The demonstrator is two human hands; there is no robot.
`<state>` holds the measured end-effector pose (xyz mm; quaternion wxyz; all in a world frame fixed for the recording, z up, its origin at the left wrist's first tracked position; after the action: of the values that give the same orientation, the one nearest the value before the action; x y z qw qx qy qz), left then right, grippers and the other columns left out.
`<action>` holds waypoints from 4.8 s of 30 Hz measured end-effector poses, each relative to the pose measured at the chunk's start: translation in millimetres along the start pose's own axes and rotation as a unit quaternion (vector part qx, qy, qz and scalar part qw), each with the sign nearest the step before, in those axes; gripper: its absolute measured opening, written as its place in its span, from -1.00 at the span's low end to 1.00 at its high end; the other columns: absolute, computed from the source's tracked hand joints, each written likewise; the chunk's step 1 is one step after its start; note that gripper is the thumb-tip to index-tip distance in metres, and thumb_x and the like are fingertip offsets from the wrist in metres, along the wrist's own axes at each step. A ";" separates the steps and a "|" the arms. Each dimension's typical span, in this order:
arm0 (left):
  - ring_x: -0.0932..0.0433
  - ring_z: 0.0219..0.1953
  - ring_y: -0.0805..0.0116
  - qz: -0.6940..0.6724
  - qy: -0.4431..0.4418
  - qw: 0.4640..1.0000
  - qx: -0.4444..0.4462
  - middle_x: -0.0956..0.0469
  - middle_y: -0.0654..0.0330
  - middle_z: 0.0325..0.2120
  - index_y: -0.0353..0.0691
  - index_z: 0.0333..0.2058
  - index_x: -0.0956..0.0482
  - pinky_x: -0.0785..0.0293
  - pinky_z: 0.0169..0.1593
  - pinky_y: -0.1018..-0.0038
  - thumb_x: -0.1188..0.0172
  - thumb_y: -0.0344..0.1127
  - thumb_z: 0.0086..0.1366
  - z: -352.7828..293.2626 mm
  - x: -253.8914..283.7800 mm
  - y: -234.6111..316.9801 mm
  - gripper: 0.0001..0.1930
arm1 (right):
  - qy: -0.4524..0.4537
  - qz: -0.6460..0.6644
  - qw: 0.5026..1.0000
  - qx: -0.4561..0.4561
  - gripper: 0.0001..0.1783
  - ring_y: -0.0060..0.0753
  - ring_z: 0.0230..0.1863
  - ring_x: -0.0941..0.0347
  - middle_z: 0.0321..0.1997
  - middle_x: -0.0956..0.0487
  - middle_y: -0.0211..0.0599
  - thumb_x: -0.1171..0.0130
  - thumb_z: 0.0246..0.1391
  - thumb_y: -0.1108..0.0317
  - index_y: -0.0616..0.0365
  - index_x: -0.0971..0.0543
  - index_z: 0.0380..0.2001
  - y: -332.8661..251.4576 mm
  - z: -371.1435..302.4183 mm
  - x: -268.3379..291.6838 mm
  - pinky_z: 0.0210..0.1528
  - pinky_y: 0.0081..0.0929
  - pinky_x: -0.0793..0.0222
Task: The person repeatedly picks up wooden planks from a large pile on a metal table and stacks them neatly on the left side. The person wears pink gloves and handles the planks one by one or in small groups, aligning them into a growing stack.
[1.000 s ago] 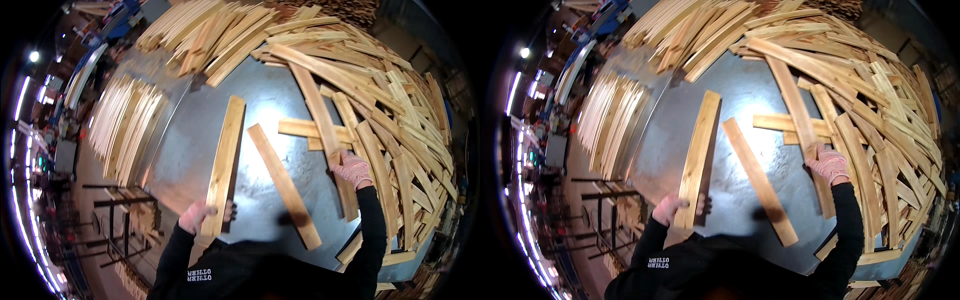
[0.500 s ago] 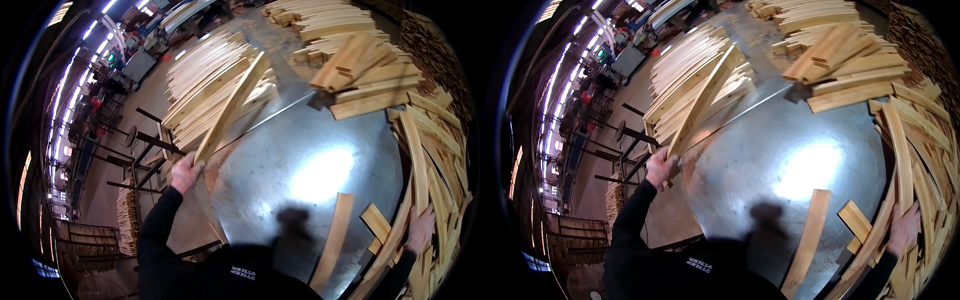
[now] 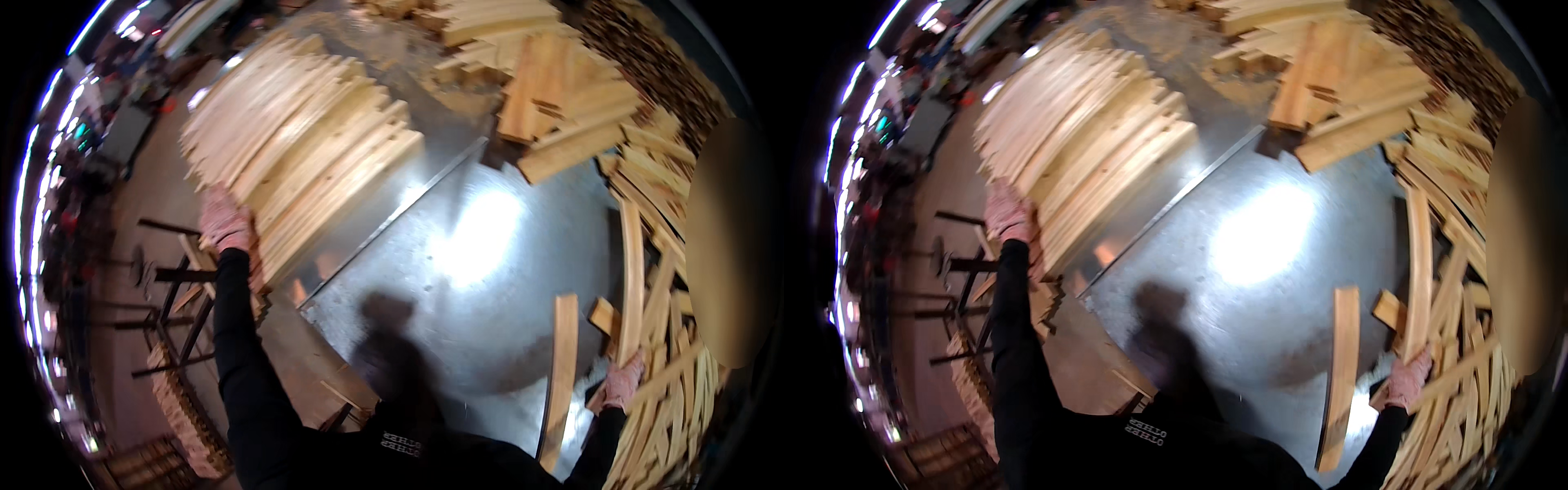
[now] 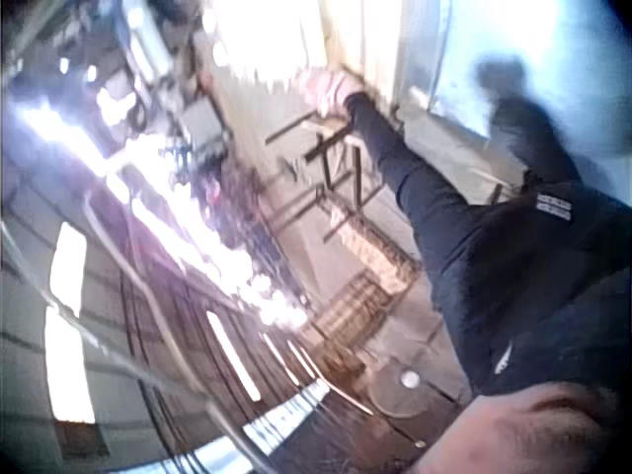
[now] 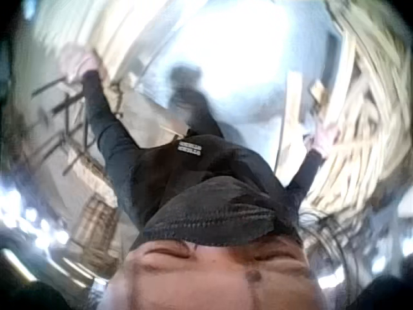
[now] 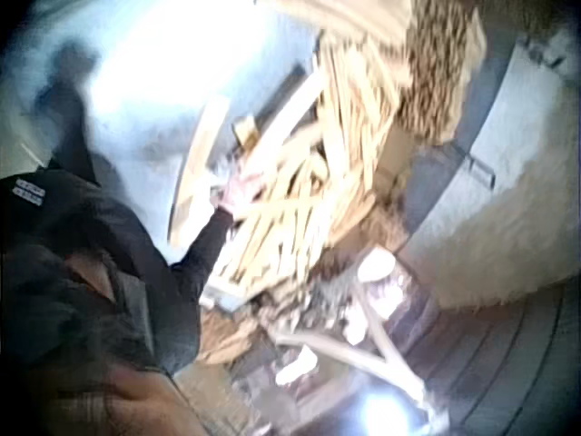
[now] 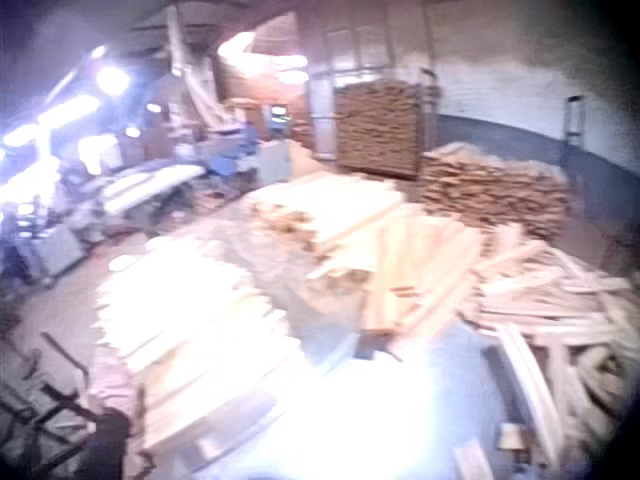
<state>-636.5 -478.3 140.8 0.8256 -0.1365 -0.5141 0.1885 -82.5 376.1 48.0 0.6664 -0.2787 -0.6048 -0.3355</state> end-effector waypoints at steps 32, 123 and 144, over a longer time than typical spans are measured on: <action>-0.63 -0.14 0.13 -0.737 -0.555 0.200 0.330 -0.61 0.06 -0.13 -0.28 0.12 -0.46 -0.66 -0.08 0.20 -0.12 0.21 0.41 -507.2 277.9 447.5 -0.37 | -0.101 0.084 0.974 0.185 -0.11 0.11 0.36 -0.26 0.34 -0.35 0.09 -0.28 0.09 -0.01 0.22 -0.24 0.38 9.8 -262.3 2.8 0.36 -0.01 -0.22; -0.58 -0.19 0.44 -0.716 -0.575 0.395 -0.024 -0.61 0.21 -0.14 -0.31 0.21 -0.40 -0.55 -0.07 0.47 -0.25 -0.34 0.34 -487.9 281.8 401.5 -0.50 | -0.122 0.796 0.582 -0.111 -0.45 -0.02 0.25 -0.43 0.24 -0.43 0.20 0.20 0.46 0.25 0.35 -0.23 0.38 -187.9 -123.7 -43.4 0.24 -0.31 -0.39; -0.66 -0.16 0.06 -0.461 -0.124 0.807 -0.346 -0.69 0.05 -0.20 -0.07 -0.09 -0.69 -0.58 -0.09 0.28 -0.15 0.20 0.30 126.0 305.3 647.7 -0.52 | 0.053 0.196 0.978 0.040 -0.34 0.10 -0.08 -0.49 -0.08 -0.58 0.01 -0.23 0.08 0.19 0.18 -0.44 0.25 -92.8 -80.0 1.7 -0.02 -0.04 -0.39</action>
<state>-738.3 241.1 167.4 0.6426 -0.1358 -0.6456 -0.3897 -105.7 256.3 37.4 0.7608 -0.3469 -0.5151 -0.1886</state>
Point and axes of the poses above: each hand's wrist, its own z-axis towards the middle knuckle, its own x-axis out of the back of the hand, y = z × x, the point moved 9 cm from there along z, towards the middle knuckle
